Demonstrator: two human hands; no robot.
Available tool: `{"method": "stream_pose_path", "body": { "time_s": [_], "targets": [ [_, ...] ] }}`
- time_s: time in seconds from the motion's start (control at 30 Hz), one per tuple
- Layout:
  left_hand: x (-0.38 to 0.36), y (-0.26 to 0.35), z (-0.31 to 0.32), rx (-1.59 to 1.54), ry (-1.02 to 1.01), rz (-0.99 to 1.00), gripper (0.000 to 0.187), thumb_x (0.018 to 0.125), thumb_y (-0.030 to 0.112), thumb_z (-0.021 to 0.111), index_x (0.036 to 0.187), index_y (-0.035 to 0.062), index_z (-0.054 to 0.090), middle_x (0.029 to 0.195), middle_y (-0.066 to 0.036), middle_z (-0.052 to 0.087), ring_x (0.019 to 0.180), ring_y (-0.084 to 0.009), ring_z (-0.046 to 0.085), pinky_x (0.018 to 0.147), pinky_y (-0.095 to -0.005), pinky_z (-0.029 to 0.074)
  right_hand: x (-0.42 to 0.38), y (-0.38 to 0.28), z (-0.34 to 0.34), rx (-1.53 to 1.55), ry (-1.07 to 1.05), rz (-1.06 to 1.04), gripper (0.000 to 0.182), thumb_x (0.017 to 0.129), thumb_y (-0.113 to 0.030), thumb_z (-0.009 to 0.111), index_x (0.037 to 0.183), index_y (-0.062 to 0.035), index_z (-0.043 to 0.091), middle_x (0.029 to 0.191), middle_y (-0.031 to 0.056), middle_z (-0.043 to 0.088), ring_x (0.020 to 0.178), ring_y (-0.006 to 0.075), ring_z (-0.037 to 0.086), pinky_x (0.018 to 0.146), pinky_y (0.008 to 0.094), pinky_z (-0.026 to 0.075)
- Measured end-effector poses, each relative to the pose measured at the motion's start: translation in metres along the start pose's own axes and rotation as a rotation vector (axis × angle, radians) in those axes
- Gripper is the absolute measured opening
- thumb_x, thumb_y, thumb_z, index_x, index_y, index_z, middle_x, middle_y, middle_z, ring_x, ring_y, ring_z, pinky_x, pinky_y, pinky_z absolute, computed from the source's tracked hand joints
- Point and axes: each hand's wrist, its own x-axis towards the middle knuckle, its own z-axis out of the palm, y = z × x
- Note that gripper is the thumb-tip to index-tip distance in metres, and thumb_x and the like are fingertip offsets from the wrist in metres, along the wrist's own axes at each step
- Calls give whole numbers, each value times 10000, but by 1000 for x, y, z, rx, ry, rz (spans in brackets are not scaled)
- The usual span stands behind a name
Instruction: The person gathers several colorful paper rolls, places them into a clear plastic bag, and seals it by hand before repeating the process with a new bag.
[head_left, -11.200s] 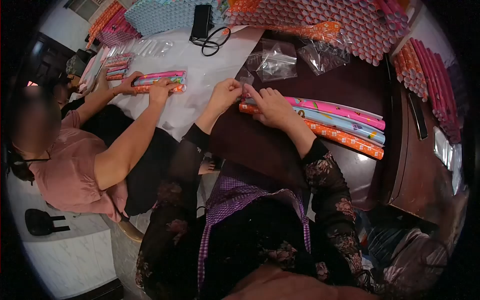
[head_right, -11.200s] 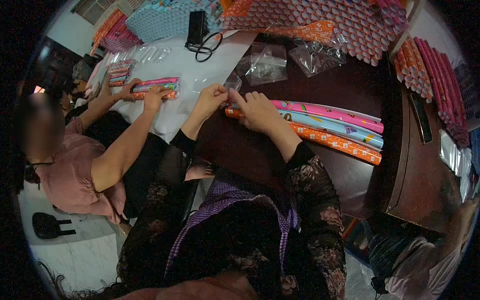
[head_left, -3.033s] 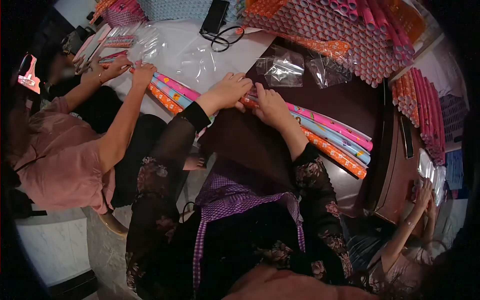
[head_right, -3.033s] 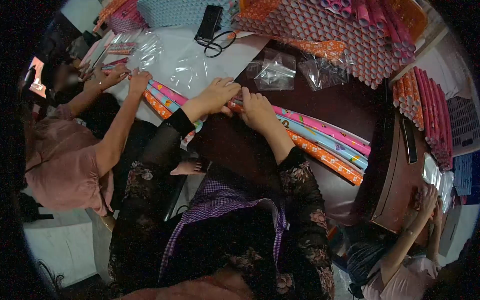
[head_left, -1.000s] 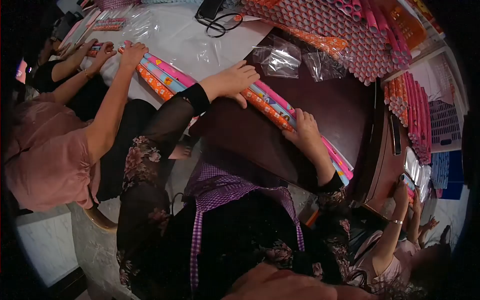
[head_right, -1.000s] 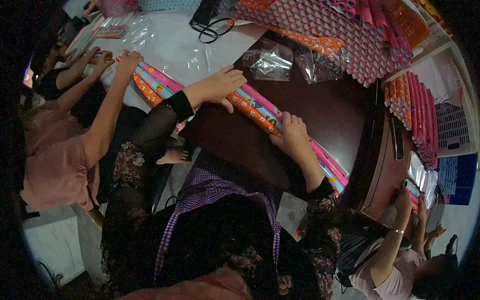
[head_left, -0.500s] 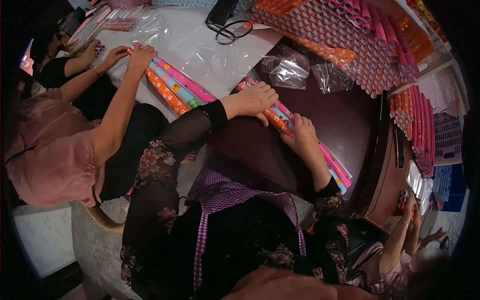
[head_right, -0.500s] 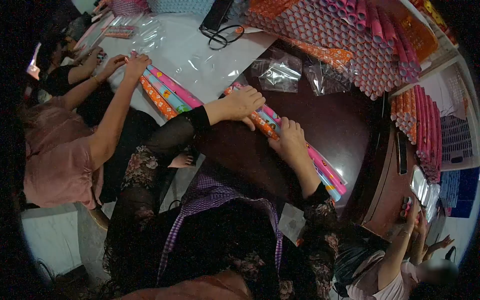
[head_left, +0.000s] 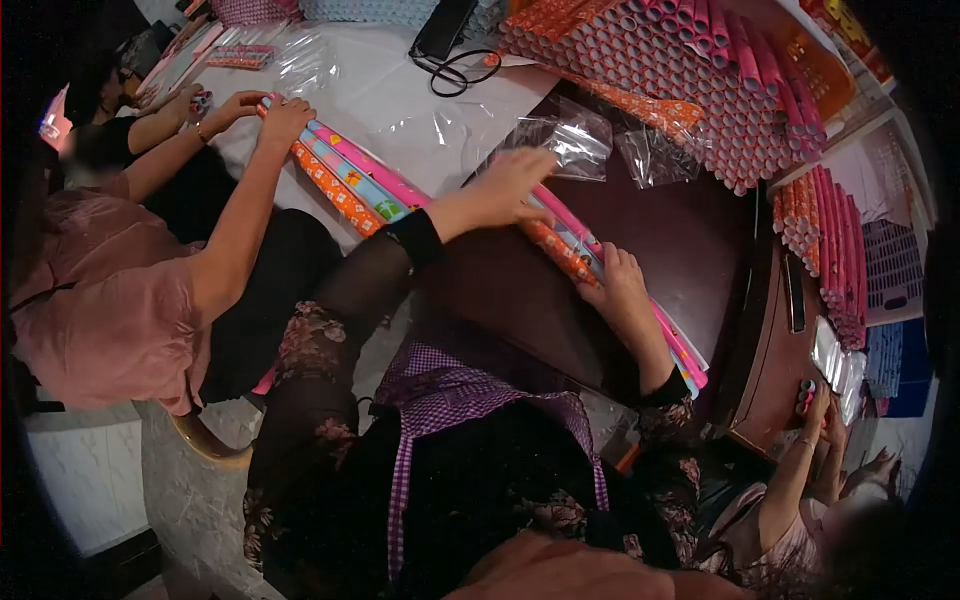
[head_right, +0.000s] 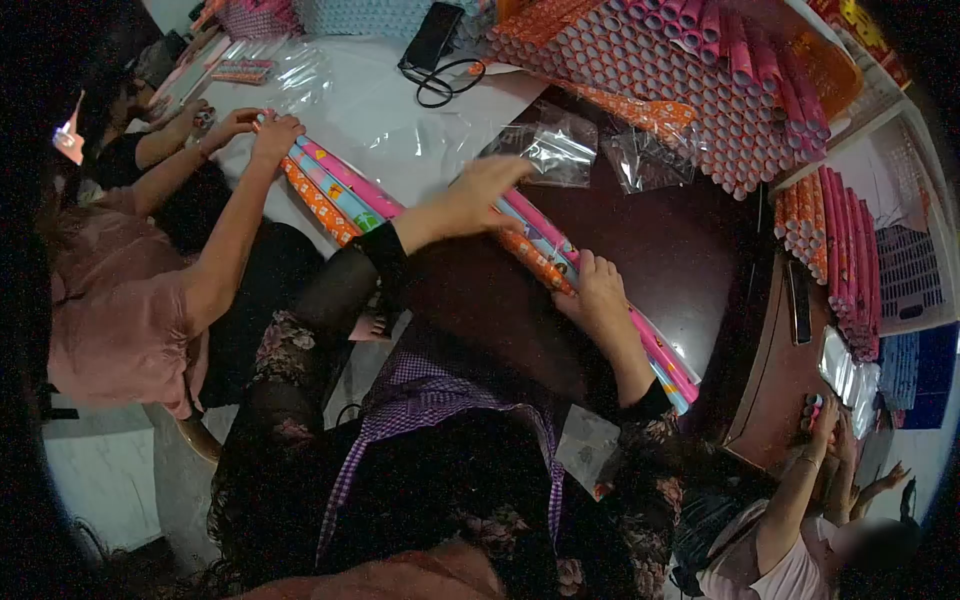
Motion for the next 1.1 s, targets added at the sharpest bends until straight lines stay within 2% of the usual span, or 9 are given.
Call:
{"method": "stream_pose_path", "body": {
  "time_s": [0.13, 0.2, 0.5, 0.57, 0.63, 0.83, 0.9, 0.93, 1.1],
  "targets": [
    [-13, -54, -40, 473, 26, -261, 744, 773, 402, 733, 1311, -21, 441, 1312, -225, 473, 1246, -399, 436, 1052, -495, 335, -14, 7, -8, 2, -4, 28, 655, 692, -238, 785, 1201, 32, 473, 1042, 221, 579, 1007, 396, 551, 881, 463, 461],
    [-20, -69, -44, 555, -384, -592, 639, 845, 409, 659, 1289, -19, 492, 1356, -272, 432, 1196, -425, 474, 968, -502, 403, -16, 8, -8, -14, -14, 39, 673, 690, -244, 793, 1214, 29, 468, 1040, 222, 577, 1012, 395, 548, 890, 460, 458],
    [-23, -158, -54, 338, -395, -575, 288, 810, 235, 596, 928, -26, 621, 1005, -220, 638, 989, -380, 612, 838, -472, 492, -16, 5, -13, 42, -21, 55, 668, 698, -228, 784, 1225, 19, 458, 1095, 224, 566, 1036, 390, 542, 922, 458, 441],
    [-17, -185, -98, 123, -394, -452, 135, 828, 134, 536, 850, 8, 578, 735, -139, 592, 711, -234, 624, 666, -390, 506, -15, 7, -12, 40, -42, 65, 676, 698, -230, 785, 1233, 18, 453, 1107, 225, 564, 1045, 391, 541, 926, 458, 440],
    [-8, -185, -141, -245, -305, -727, 106, 842, 112, 507, 835, 11, 540, 666, -90, 553, 617, -156, 577, 565, -332, 476, -16, 9, -12, 37, -66, 68, 685, 699, -231, 786, 1240, 18, 449, 1118, 226, 563, 1054, 391, 540, 930, 457, 438],
    [14, -200, -199, 129, -366, -846, 79, 888, 101, 522, 921, 41, 561, 713, -89, 582, 601, -207, 590, 592, -375, 485, -13, 8, -15, 27, -68, 79, 687, 713, -247, 786, 1251, 9, 444, 1141, 222, 560, 1094, 387, 532, 947, 453, 429],
    [10, -195, -190, 1219, -186, -310, 157, 879, 155, 579, 1015, 78, 583, 910, -128, 628, 786, -282, 634, 741, -464, 479, -10, 8, -19, 35, -117, 76, 698, 714, -253, 787, 1259, 9, 440, 1147, 221, 556, 1100, 383, 528, 957, 450, 421],
    [16, -185, -181, 1179, -217, -395, 305, 855, 222, 628, 1126, 89, 584, 1140, -147, 595, 1012, -338, 588, 869, -514, 426, -9, 10, -18, 36, -123, 75, 698, 714, -253, 787, 1259, 9, 440, 1147, 221, 556, 1100, 383, 528, 957, 450, 421],
    [25, -63, -93, 398, -35, 228, 445, 821, 284, 699, 1168, 38, 569, 1184, -145, 563, 1098, -325, 533, 941, -437, 414, -4, 9, -20, 33, -135, 62, 690, 724, -239, 779, 1267, 12, 435, 1155, 219, 548, 1110, 379, 516, 970, 441, 411]
  ]
}}
